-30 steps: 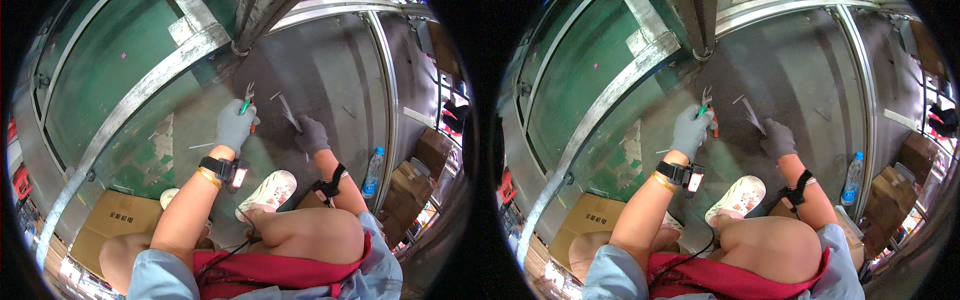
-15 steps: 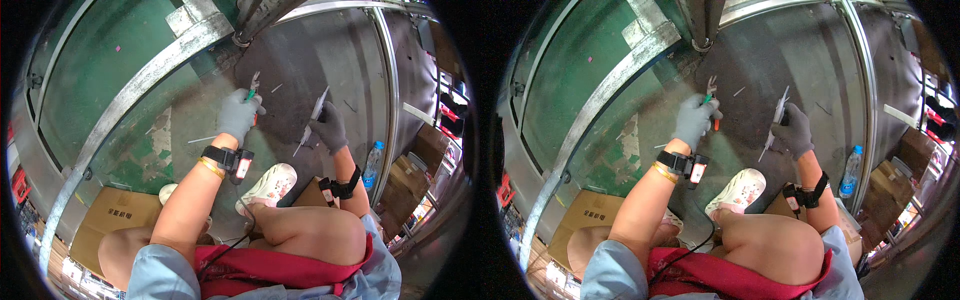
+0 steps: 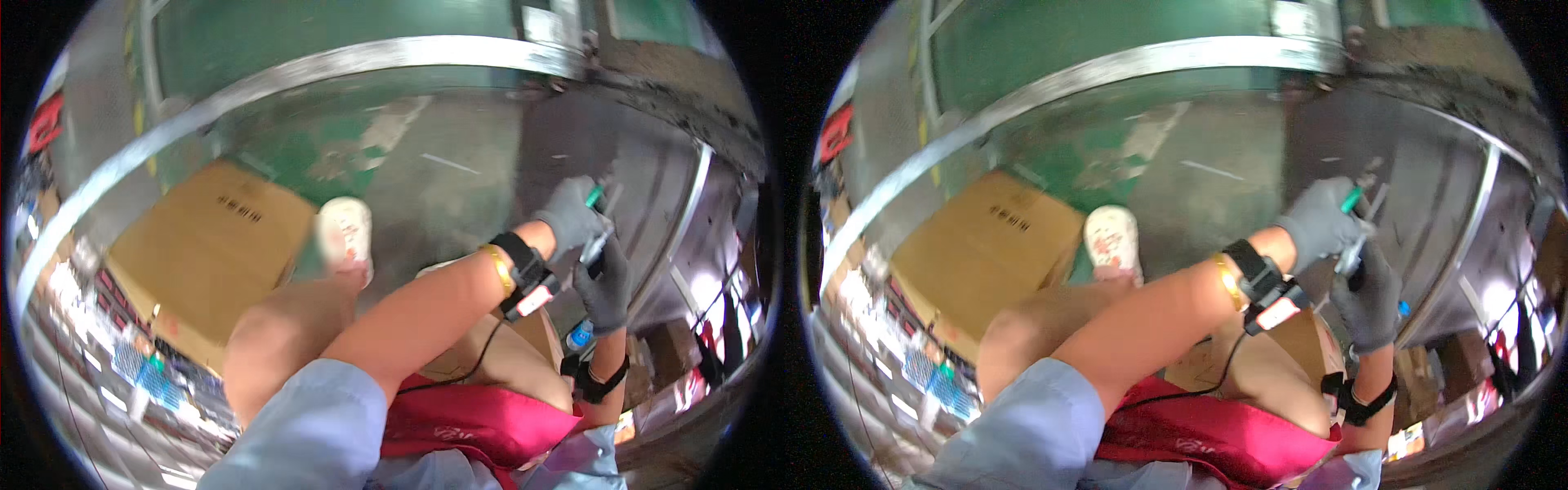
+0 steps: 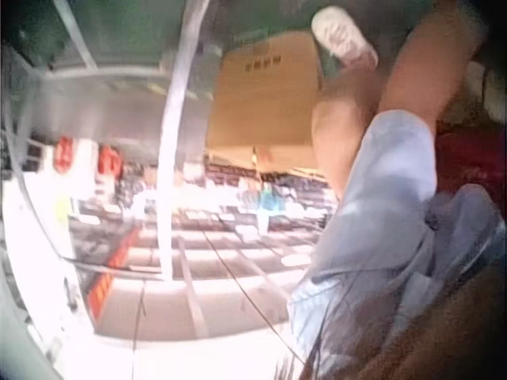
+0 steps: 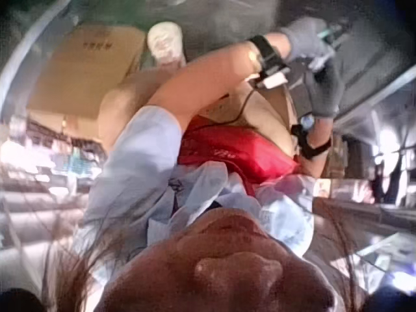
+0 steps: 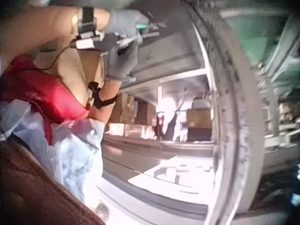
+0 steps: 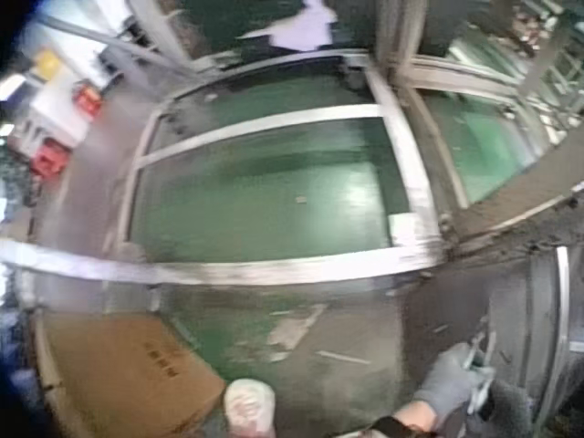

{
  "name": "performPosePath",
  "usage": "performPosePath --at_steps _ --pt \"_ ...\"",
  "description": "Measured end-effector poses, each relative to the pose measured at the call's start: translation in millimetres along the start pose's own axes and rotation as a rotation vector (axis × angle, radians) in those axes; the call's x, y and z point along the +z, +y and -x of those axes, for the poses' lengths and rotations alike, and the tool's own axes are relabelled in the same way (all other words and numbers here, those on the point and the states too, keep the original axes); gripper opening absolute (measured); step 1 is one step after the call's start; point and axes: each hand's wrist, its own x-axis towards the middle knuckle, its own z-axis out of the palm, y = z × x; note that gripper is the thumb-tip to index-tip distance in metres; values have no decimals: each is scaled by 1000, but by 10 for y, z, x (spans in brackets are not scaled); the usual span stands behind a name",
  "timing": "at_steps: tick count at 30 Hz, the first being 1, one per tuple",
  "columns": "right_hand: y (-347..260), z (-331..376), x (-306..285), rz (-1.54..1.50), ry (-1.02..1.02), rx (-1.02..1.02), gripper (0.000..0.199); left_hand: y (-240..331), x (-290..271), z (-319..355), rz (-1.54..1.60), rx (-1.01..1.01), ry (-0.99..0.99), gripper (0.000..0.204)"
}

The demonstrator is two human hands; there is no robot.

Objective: Assembling, wiring, and labeling electrical inverter components on a factory assembly line.

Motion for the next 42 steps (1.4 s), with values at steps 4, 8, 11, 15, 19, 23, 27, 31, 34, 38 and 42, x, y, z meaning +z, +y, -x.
performPosePath --at_steps 4,8,11,15,19,23,27,31,34,38,42 --pt "-297 137 -45 -1 -100 52 25 280 -190 503 -62 78 152 17" --pt "-866 315 -192 -113 -135 68 24 678 -487 1113 138 128 359 14" --pt "-1283 501 -405 -293 -110 114 27 1174 -783 1796 339 90 410 15" --pt "-2118 718 -416 -665 -100 135 26 1841 -1232 3243 389 189 606 19" --pt "-3114 920 305 -858 -319 130 25 1462 -1859 4623 -422 220 1105 28" --pt "-4040 1163 1271 -737 -537 -97 39 1110 -2432 5537 -99 -97 1421 11" --pt "-4137 1507 2459 -210 -479 -126 41 369 -2890 5906 -144 -579 1348 17" --pt "-4040 1751 2252 -271 -333 -33 31 -169 -3251 6308 -35 -557 1318 12" --pt "-3553 1835 1854 -609 -249 -38 14 -118 -3192 6094 -7 -657 1162 21" --pt "-2830 2109 818 -659 -27 551 28 -400 -3307 5875 -12 -499 1026 20" --pt "-1814 3070 243 -271 657 617 40 -317 -3015 5684 -166 -610 904 24"
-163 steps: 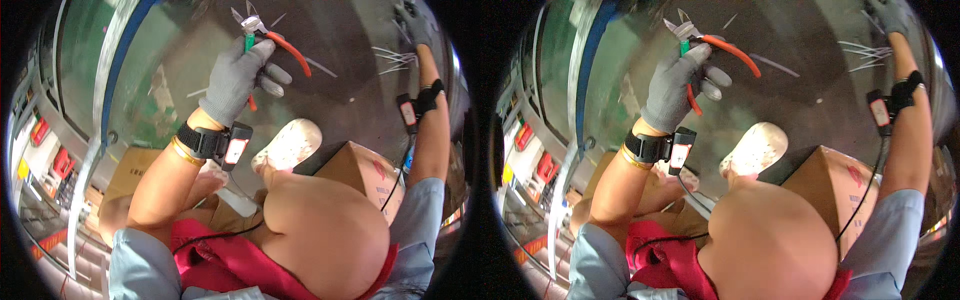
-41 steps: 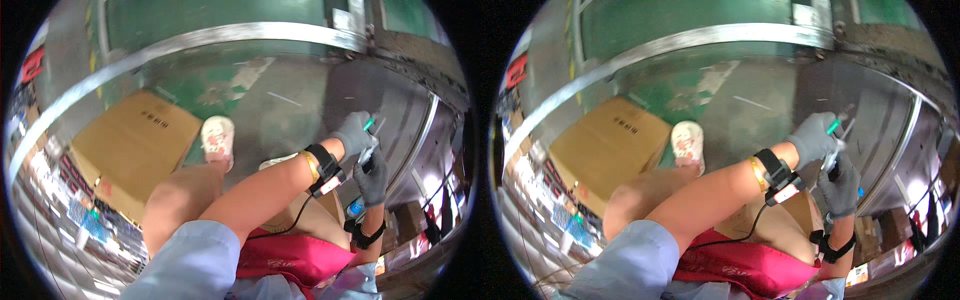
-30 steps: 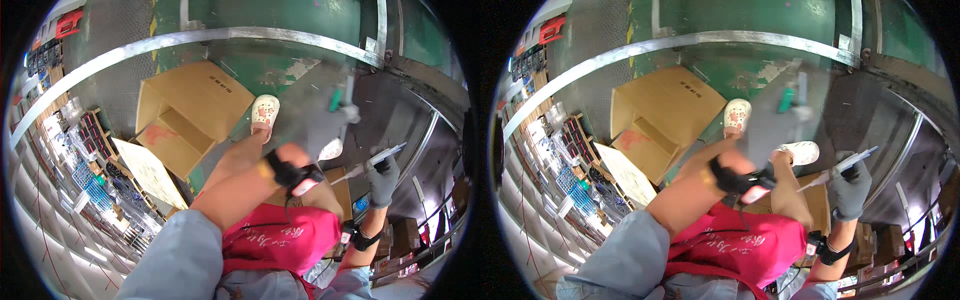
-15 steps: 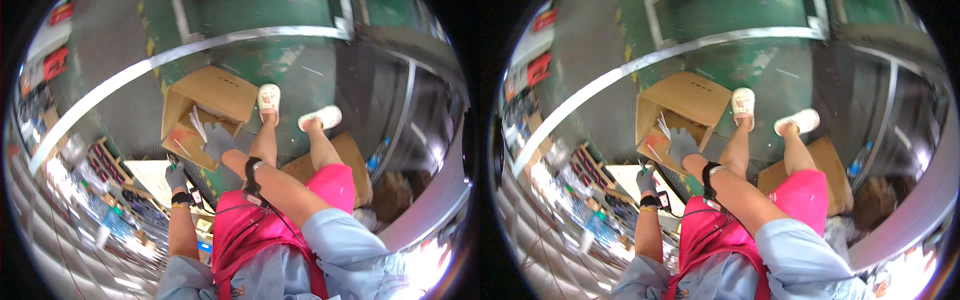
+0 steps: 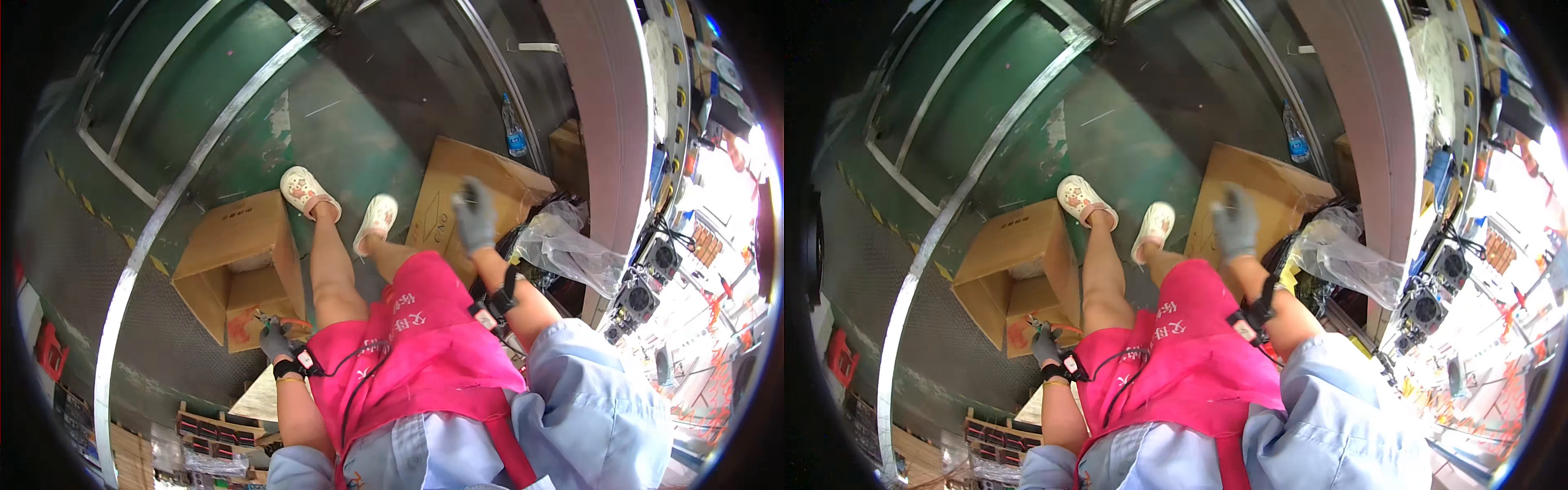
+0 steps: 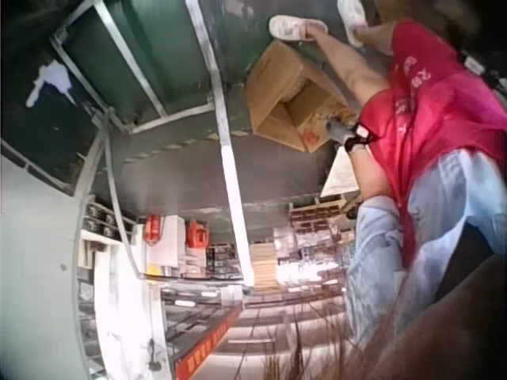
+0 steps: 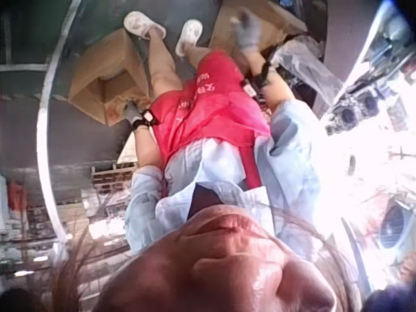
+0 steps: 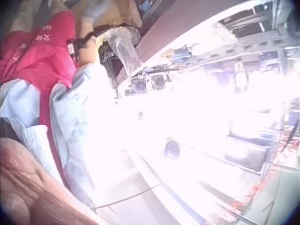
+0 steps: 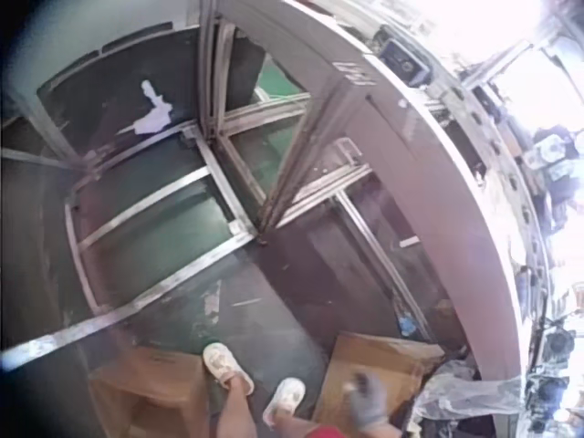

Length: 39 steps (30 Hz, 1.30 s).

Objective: Assembling, wiring, and labeling electrical inverter components on a factory assembly line.

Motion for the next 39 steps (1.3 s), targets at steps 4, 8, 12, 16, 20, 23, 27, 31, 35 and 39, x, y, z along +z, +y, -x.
performPosePath --at_steps 4,8,12,16,20,23,27,31,35,39 --pt "1260 367 -615 110 227 64 34 49 219 144 -12 276 31 20" --pt "1896 1286 -969 -349 62 834 31 626 623 1222 -60 339 -10 16" --pt "2450 2125 -1045 279 412 1048 53 728 930 1442 -164 632 -133 15" --pt "3092 2564 -1118 120 469 1554 87 760 1787 2172 -277 773 -477 20" --pt "4062 3197 -871 -486 581 1698 76 371 2675 2847 -560 723 -749 30" --pt "3984 3117 -873 -1033 464 1725 54 67 3312 3013 -968 1030 -665 46" --pt "4230 3262 -500 -1639 362 1368 28 -101 4214 3311 -1129 1340 -462 64" --pt "4412 3276 -281 -1178 497 1345 31 -127 4830 3518 -1254 1744 -316 67" --pt "4325 3236 -322 -1175 550 1375 29 -201 5163 3471 -1817 1550 -369 55" --pt "4284 3165 -263 -1195 536 1245 35 -71 5300 3231 -1762 2061 -340 40"
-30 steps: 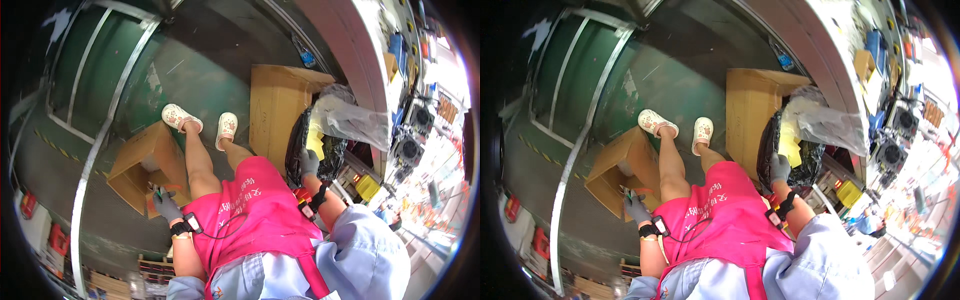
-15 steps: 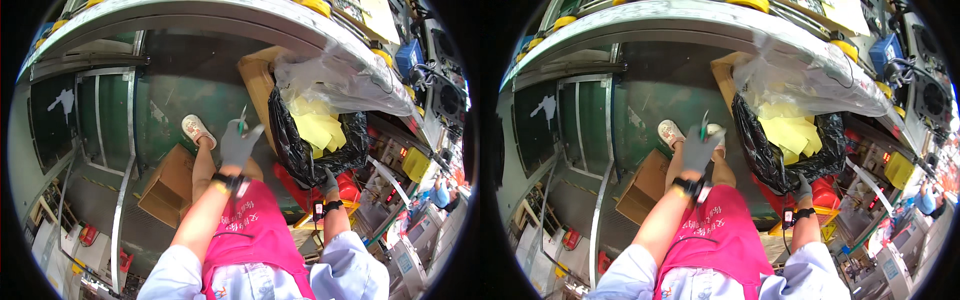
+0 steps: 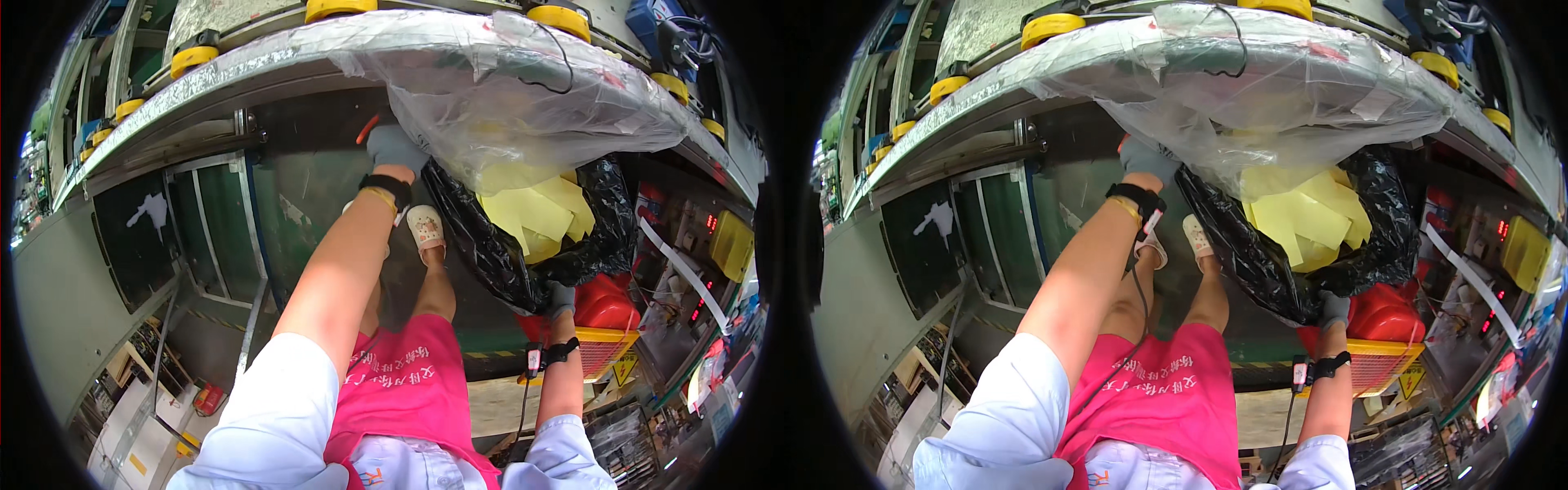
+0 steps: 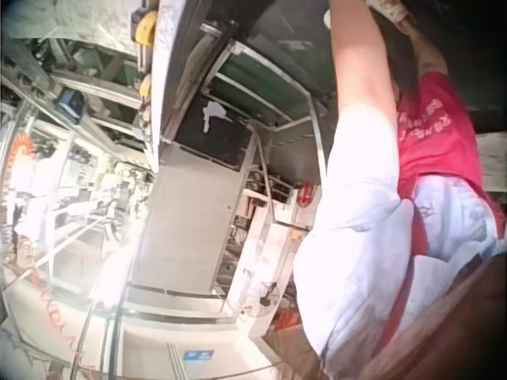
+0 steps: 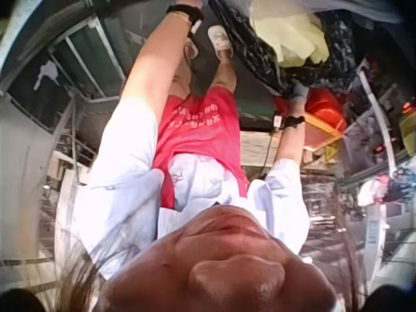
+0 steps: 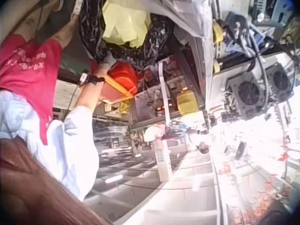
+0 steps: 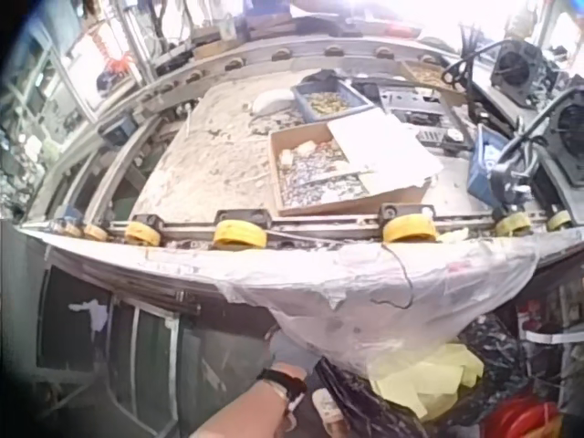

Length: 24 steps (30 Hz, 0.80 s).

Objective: Assembling, wiring, and labeling electrical inverter components on a factory assembly line.

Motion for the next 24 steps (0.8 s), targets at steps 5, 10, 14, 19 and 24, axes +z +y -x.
performPosePath --at_steps 5,10,14,19,24 --pt "-72 302 -9 15 -136 -178 44 -279 -153 -276 -79 -13 -49 27" --pt "-12 569 159 -16 -209 -254 45 -796 -352 -305 -32 2 -63 33" --pt "-87 677 600 81 -299 -359 40 -1644 -581 183 170 -124 127 44" --pt "-858 547 1430 390 -470 -474 33 -2518 -700 1223 73 -586 -94 60" --pt "-966 -571 1989 1513 -53 -1385 34 -3178 -142 1750 273 -684 -153 60"
